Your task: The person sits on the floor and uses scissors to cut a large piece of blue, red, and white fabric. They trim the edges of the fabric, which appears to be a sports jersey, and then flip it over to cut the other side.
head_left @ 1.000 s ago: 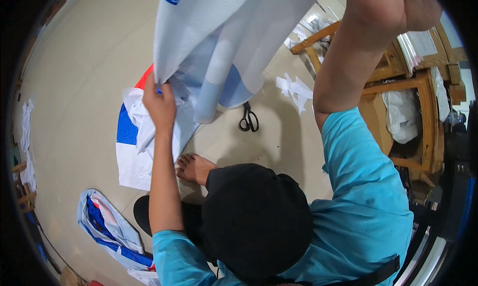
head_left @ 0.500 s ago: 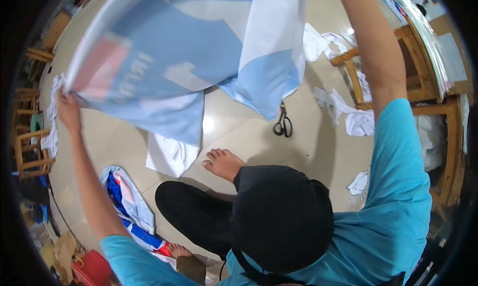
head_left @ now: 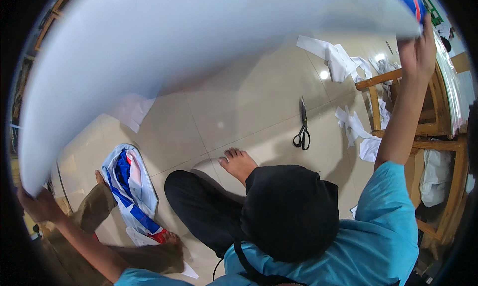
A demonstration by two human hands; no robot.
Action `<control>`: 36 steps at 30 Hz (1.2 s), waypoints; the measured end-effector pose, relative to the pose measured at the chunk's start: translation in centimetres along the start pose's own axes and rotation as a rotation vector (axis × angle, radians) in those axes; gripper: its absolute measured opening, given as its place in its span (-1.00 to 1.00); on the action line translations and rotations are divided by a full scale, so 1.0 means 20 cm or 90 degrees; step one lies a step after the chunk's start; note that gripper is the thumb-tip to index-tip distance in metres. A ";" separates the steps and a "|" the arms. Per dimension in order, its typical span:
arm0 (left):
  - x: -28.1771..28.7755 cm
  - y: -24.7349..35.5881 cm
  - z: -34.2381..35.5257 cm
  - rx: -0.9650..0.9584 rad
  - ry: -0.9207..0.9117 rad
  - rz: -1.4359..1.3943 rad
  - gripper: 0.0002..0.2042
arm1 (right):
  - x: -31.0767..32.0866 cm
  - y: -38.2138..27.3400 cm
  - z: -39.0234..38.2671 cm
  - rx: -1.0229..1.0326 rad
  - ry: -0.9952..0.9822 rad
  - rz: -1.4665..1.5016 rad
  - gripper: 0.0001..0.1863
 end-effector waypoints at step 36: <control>-0.06 1.15 -1.62 0.540 -0.512 -0.259 -0.84 | 0.50 1.31 -1.69 -0.406 0.770 -0.211 -0.81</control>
Point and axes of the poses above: each hand's wrist, its own z-axis towards the middle knuckle, its own x-axis out of the back of the hand, y = z × x, the point moved 3 cm from there along z, towards the middle knuckle, and after that the axes turned 4 degrees about z, right-handed, at the moved point
